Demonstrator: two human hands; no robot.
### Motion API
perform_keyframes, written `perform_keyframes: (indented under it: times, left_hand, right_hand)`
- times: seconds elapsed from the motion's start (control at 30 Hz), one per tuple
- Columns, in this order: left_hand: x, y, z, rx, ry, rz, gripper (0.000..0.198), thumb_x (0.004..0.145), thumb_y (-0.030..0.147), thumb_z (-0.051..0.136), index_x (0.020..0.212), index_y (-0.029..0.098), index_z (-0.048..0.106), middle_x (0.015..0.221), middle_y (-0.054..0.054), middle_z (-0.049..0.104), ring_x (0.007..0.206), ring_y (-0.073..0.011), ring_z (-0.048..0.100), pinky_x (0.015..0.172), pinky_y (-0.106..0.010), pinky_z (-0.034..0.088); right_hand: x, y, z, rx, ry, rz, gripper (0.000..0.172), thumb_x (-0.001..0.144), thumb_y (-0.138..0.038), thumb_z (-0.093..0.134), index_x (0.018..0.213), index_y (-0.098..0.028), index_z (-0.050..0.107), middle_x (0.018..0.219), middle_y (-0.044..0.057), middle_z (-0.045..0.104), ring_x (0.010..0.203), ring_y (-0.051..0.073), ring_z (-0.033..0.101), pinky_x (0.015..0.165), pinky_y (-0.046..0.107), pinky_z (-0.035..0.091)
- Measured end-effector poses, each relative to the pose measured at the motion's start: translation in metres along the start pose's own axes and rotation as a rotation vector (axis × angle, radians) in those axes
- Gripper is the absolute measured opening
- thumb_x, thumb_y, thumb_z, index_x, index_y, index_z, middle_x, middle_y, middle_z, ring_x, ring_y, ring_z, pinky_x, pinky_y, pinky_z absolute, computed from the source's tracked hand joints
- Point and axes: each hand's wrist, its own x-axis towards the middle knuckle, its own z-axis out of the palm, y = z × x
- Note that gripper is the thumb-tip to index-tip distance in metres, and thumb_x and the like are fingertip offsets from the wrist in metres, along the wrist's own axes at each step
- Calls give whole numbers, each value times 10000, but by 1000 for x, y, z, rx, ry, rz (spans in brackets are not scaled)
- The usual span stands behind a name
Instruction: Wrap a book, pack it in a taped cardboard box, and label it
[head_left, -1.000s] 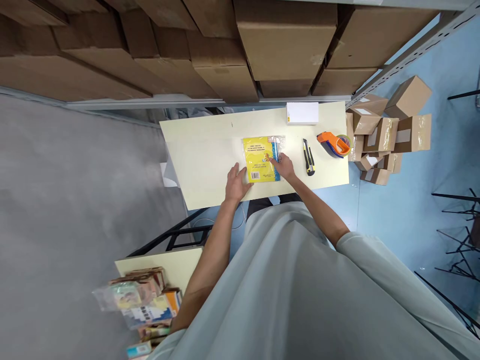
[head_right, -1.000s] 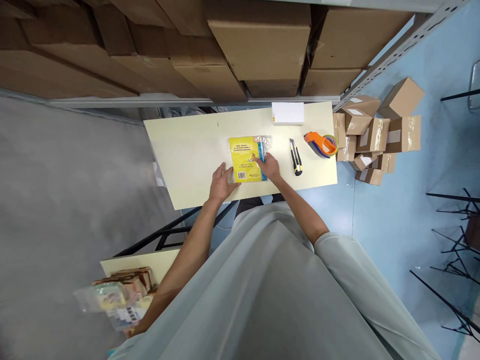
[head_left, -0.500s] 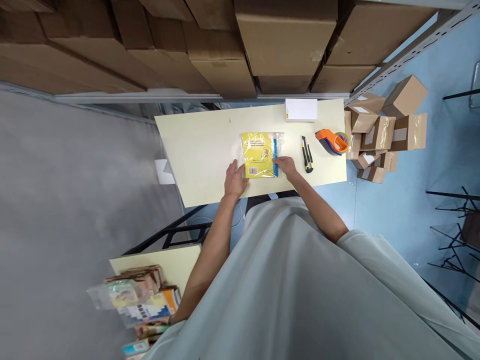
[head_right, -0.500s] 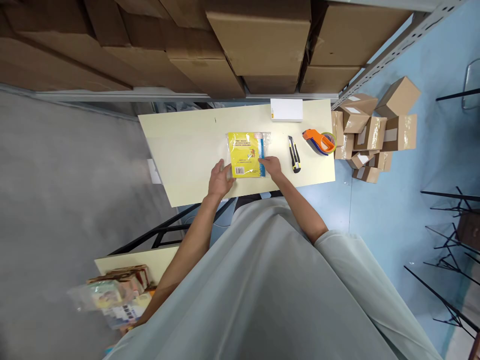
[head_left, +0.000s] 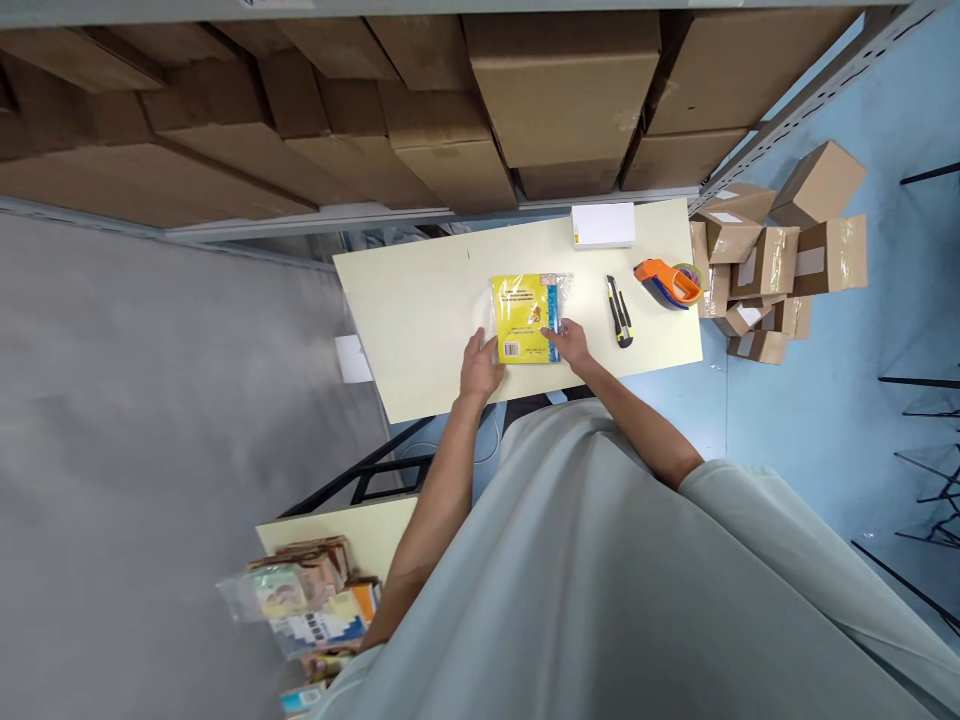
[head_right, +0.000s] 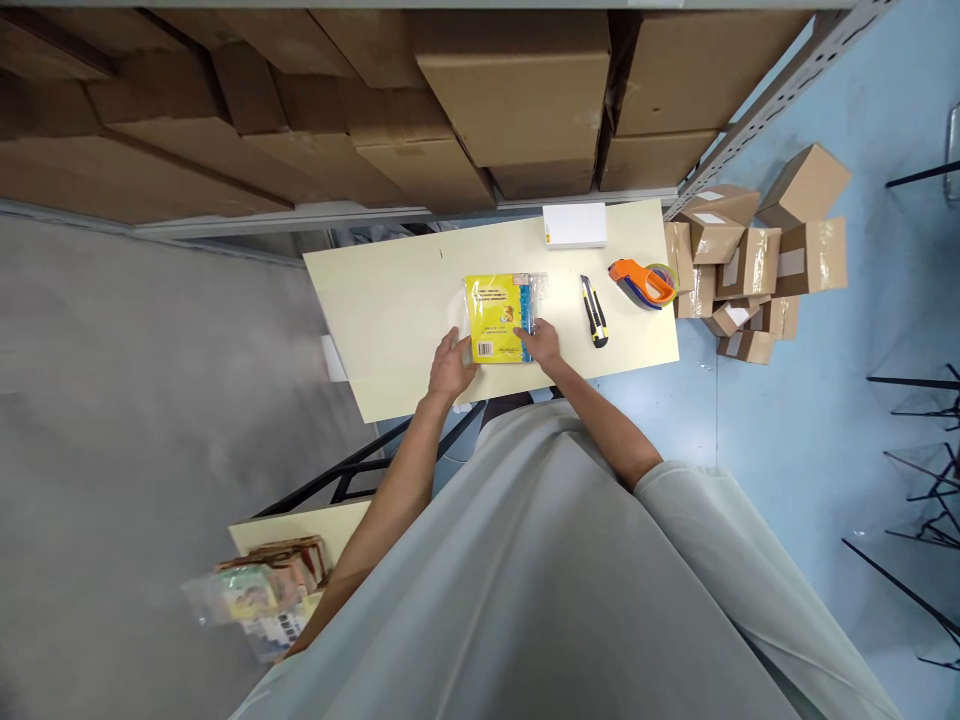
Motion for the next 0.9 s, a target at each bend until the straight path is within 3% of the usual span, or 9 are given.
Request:
perform_keyframes:
  times: [0.1, 0.2, 0.37, 0.47, 0.57, 0.67, 0.8, 0.9]
  left_hand:
    - [-3, 11, 7, 23, -13, 10, 789, 814, 131, 816, 1577, 176, 623, 1867, -171, 344, 1746, -459, 286, 1429, -644, 313]
    - [-9, 36, 25, 28, -39, 65, 756, 838, 156, 791, 1578, 185, 641, 1847, -169, 390, 1740, -454, 309, 1424, -640, 329]
    - [-19, 99, 62, -55, -192, 259, 569, 993, 230, 657, 1560, 185, 677, 1688, -171, 611, 1598, -374, 558, 1375, -564, 432]
    - [-25, 131, 71, -196, -185, 334, 491, 1036, 256, 641, 1520, 200, 699, 1581, -154, 695, 1487, -335, 656, 1311, -526, 514]
    - [-29, 146, 62, -365, -52, 308, 432, 1108, 361, 593, 1497, 210, 703, 1622, -165, 653, 1492, -325, 648, 1206, -489, 601]
    - [-32, 148, 41, -545, 54, 265, 442, 1145, 478, 533, 1458, 217, 704, 1629, -170, 642, 1467, -314, 669, 1113, -447, 645]
    - [-27, 133, 16, -701, 69, 141, 428, 1073, 538, 652, 1350, 214, 688, 1317, -125, 797, 1169, -273, 797, 975, -392, 668]
    - [-17, 107, 8, -638, 125, 17, 333, 977, 412, 750, 1231, 206, 683, 1195, -84, 801, 1036, -238, 782, 928, -343, 641]
  right_hand:
    - [-4, -7, -14, -153, 44, -49, 381, 849, -533, 802, 816, -279, 520, 816, -5, 682, 789, 210, 640, 751, 312, 529]
    - [-10, -12, -45, -315, 106, -117, 355, 869, -507, 781, 816, -287, 508, 801, 15, 688, 777, 232, 633, 760, 335, 516]
    - [-28, -15, -118, -515, 253, -205, 209, 905, -443, 725, 965, -277, 612, 903, 75, 780, 858, 300, 702, 806, 380, 552]
    - [-43, -21, -140, -635, 305, -244, 212, 954, -415, 691, 1079, -249, 650, 1005, 131, 813, 909, 338, 739, 829, 412, 575]
    - [-61, -30, -121, -741, 274, -302, 223, 1014, -368, 656, 1177, -217, 645, 1117, 166, 804, 964, 346, 757, 857, 419, 595]
    - [-80, -36, -77, -842, 170, -319, 218, 1091, -317, 581, 1251, -177, 631, 1294, 218, 743, 1061, 358, 771, 873, 428, 617]
    - [-98, -29, -30, -851, -46, -391, 403, 1095, -295, 629, 1470, -153, 585, 1499, 247, 639, 1267, 377, 743, 950, 457, 656]
    - [-91, -13, -26, -692, -259, -472, 587, 1033, -370, 753, 1566, -203, 569, 1615, 218, 587, 1338, 360, 724, 1038, 478, 665]
